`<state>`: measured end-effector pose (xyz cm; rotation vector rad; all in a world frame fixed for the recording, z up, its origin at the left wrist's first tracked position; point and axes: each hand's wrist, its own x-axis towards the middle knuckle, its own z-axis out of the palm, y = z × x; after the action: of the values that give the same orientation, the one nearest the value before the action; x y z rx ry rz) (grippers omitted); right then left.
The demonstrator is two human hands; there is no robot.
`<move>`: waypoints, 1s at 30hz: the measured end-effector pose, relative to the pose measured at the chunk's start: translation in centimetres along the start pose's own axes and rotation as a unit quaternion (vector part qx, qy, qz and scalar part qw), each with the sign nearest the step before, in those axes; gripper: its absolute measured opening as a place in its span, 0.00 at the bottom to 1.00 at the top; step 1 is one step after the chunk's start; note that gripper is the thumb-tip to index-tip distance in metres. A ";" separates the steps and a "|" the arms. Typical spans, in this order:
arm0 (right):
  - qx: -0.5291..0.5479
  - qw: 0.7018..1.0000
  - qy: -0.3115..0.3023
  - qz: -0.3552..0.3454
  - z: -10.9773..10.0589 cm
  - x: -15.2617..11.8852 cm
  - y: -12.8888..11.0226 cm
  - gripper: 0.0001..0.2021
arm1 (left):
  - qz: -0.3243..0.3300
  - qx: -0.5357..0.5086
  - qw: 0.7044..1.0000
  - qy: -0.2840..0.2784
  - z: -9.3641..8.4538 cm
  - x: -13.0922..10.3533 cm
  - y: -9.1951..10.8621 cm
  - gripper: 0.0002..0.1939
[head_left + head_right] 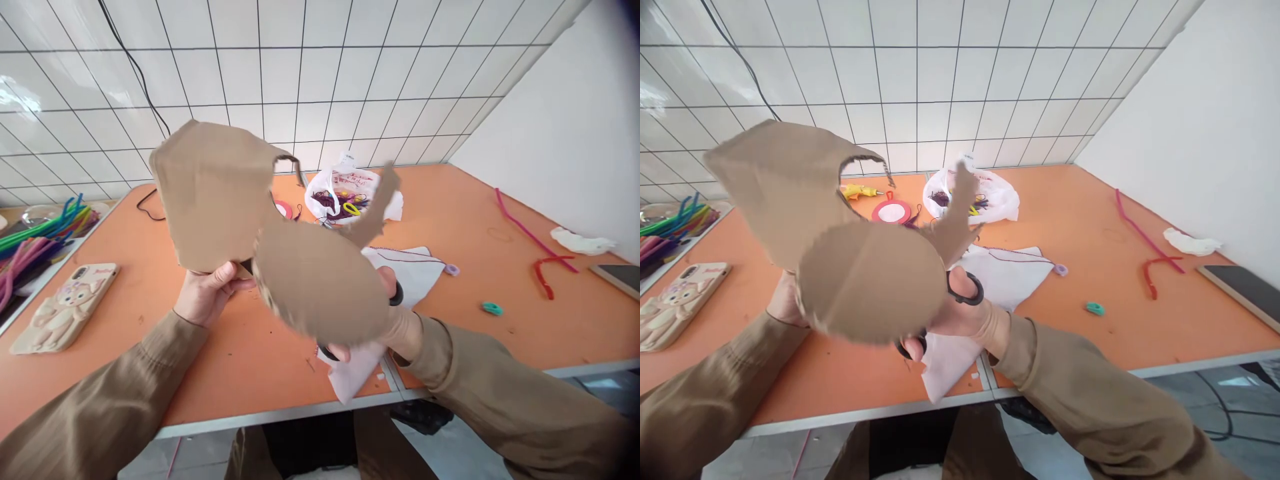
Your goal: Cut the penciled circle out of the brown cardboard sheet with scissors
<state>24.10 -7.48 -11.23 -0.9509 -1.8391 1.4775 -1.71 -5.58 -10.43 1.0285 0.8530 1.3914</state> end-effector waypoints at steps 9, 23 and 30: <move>0.298 0.942 -0.132 -0.084 -0.4 0.8 -0.3 0.28 | 0.026 -0.028 0.998 0.047 0.1 0.3 1.4 0.27; -0.414 0.828 0.271 -0.264 -2.4 1.1 -2.4 0.17 | 0.035 -0.038 0.997 0.064 0.5 0.1 1.3 0.27; -0.503 0.783 0.272 -0.247 -2.6 1.4 -2.6 0.16 | 0.063 -0.012 0.996 0.057 0.4 0.1 0.8 0.28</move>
<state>24.93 -5.22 -8.16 -1.0438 -2.1178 -0.2118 -1.60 -5.59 -9.48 1.0077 0.8642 1.5759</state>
